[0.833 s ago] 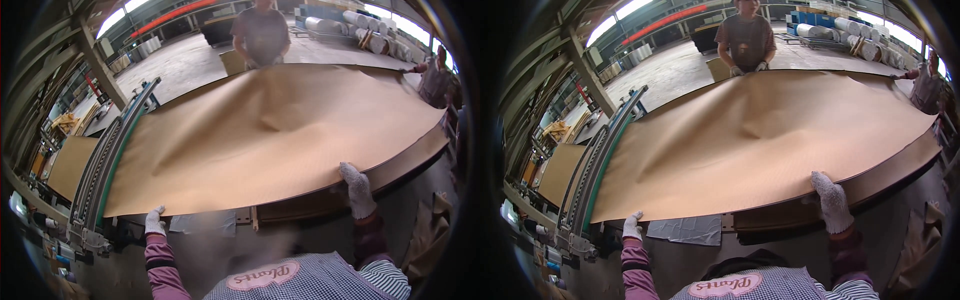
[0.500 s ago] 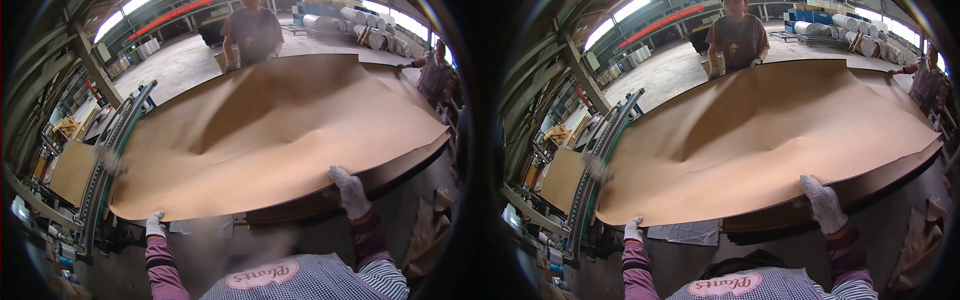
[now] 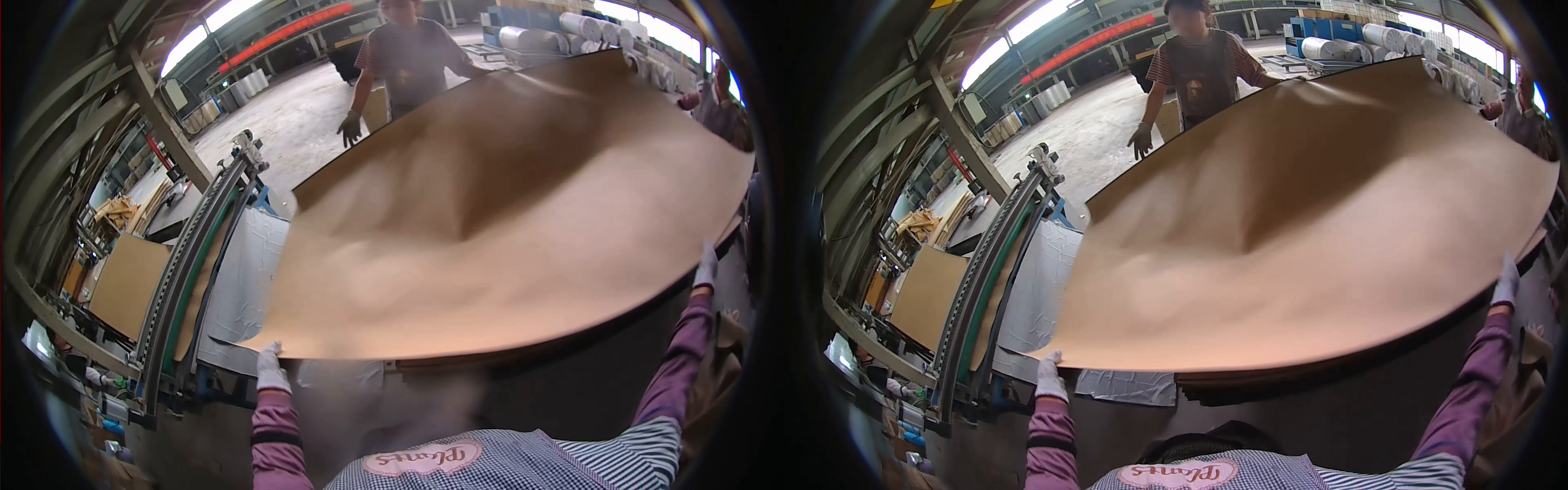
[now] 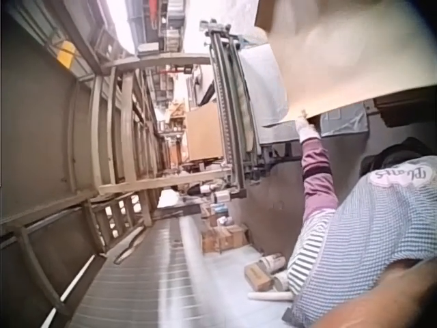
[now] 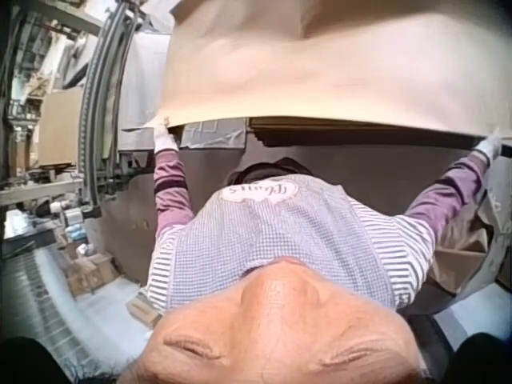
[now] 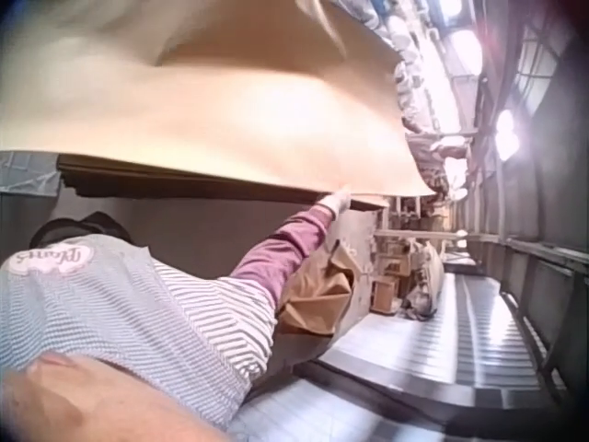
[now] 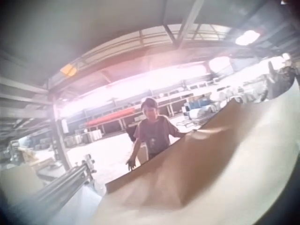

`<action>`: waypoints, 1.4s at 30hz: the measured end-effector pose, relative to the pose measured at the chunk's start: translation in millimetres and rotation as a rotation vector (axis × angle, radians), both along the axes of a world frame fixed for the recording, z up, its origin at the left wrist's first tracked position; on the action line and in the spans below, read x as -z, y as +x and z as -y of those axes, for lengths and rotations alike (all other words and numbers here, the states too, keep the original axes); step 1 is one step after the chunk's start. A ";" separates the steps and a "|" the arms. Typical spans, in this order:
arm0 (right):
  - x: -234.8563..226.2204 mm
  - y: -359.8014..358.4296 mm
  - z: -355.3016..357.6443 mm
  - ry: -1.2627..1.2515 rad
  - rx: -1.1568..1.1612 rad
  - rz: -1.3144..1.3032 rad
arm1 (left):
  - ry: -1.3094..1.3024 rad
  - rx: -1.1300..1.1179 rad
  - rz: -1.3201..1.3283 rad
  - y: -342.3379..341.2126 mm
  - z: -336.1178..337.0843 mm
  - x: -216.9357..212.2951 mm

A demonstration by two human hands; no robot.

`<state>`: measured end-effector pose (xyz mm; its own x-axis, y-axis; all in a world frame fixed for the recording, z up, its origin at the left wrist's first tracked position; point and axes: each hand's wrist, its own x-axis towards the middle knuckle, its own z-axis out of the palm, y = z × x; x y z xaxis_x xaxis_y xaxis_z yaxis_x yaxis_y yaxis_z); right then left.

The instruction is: Stacking large brown paper sheets in a factory environment.

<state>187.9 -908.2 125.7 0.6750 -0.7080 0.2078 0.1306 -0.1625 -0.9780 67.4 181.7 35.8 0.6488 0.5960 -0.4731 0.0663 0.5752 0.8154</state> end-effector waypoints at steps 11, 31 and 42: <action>50.0 -112.3 -543.0 0.914 -0.425 -0.377 | -0.449 0.485 -0.090 -28.5 230.9 -67.8; 168.3 -124.4 -565.2 -0.027 -0.003 -0.028 | -0.369 -0.078 -0.177 -119.6 0.3 97.7; 201.9 -208.6 -870.4 0.125 -0.834 -1.358 | 0.572 -0.491 -0.763 -174.2 -396.3 280.7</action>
